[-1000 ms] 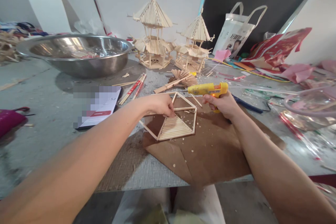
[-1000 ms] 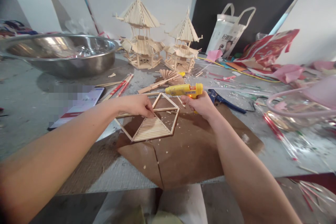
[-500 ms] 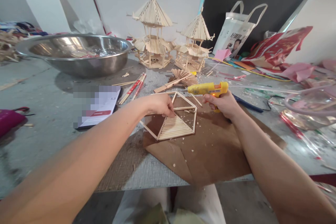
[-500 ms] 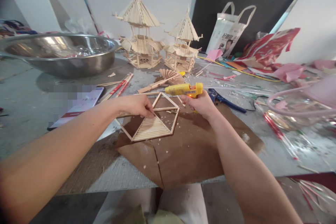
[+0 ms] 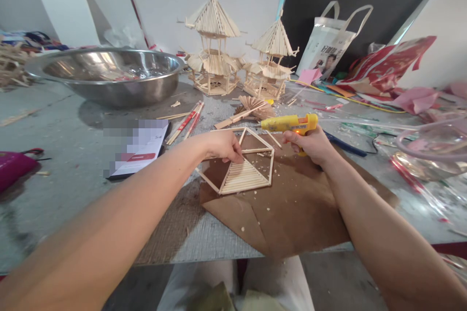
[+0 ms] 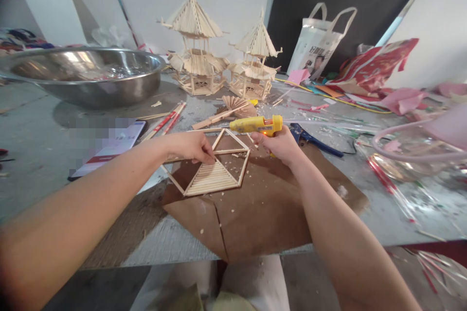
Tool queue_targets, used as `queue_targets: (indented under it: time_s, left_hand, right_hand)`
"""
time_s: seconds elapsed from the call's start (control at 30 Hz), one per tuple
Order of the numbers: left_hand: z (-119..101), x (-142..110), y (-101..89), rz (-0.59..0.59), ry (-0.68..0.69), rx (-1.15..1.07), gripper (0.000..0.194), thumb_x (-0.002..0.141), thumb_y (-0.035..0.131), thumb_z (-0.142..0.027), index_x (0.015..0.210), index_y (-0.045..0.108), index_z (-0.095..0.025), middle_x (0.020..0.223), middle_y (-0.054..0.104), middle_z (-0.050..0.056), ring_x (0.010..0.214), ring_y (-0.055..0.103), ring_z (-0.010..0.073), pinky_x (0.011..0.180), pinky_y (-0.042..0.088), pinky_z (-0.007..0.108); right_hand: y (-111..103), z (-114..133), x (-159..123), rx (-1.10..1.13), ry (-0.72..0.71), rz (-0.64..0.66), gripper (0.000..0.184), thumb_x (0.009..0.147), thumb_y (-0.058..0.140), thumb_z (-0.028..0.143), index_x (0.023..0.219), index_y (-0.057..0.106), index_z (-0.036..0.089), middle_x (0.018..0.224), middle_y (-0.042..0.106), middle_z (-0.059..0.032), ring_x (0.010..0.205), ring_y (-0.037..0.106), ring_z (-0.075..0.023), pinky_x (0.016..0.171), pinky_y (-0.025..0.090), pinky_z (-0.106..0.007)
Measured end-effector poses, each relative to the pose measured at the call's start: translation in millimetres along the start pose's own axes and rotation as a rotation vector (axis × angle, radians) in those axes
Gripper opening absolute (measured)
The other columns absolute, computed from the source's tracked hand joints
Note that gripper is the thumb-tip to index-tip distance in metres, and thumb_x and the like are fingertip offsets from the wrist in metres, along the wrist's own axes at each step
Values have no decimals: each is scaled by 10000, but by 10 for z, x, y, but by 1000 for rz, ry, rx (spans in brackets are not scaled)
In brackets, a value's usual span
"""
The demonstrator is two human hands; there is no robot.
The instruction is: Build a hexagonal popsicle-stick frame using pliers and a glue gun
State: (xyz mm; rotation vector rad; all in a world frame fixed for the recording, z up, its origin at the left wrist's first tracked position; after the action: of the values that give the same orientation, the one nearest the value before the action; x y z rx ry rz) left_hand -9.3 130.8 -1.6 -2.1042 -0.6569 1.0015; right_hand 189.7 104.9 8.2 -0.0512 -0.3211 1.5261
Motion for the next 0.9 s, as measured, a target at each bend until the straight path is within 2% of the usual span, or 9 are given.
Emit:
queue_targets:
  time_s: [0.43, 0.63, 0.7, 0.8, 0.9]
  left_hand:
    - [23, 4, 2, 8, 18, 23, 248, 607, 597, -407, 718, 687, -204, 384, 471, -63, 424, 371, 77, 507, 279, 219]
    - [7, -60, -28, 7, 44, 29, 386, 659, 517, -485, 438, 535, -169, 391, 448, -22, 410, 352, 84, 495, 269, 250]
    - [12, -93, -45, 11, 29, -16, 339, 656, 525, -468, 502, 577, -170, 398, 433, -27, 411, 340, 84, 479, 253, 252]
    - [67, -138, -81, 10, -19, -155, 258, 645, 547, -419, 699, 645, -186, 424, 415, -46, 411, 309, 78, 448, 216, 247]
    - [167, -159, -140, -38, -61, -267, 236, 637, 561, -392, 738, 635, -192, 439, 408, -51, 409, 305, 72, 432, 200, 240]
  right_hand:
    - [22, 35, -14, -3, -12, 13, 335, 552, 697, 448, 635, 552, 158, 539, 565, 15, 354, 364, -44, 345, 295, -209]
    - [20, 11, -4, -24, -15, 27, 315, 577, 683, 453, 639, 564, 168, 534, 572, 10, 356, 357, -48, 345, 281, -212]
    - [27, 9, -11, -17, -1, 43, 318, 567, 689, 454, 638, 570, 167, 536, 574, 8, 356, 355, -48, 342, 283, -210]
    - [83, 35, -50, -26, 44, 99, 316, 552, 701, 439, 650, 593, 159, 542, 578, 8, 357, 354, -44, 335, 281, -202]
    - [208, 93, -112, -42, 62, 188, 303, 533, 720, 379, 727, 634, 162, 579, 602, 10, 406, 427, -62, 371, 348, -200]
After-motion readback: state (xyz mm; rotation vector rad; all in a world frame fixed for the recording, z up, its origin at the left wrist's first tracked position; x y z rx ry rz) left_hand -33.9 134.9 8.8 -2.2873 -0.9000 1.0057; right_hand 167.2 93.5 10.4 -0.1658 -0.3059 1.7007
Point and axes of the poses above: each hand's wrist, its own x-axis towards the middle knuckle, its own y-axis out of the palm, z = x × y, the point moved 6 cm from there along x, towards the middle knuckle
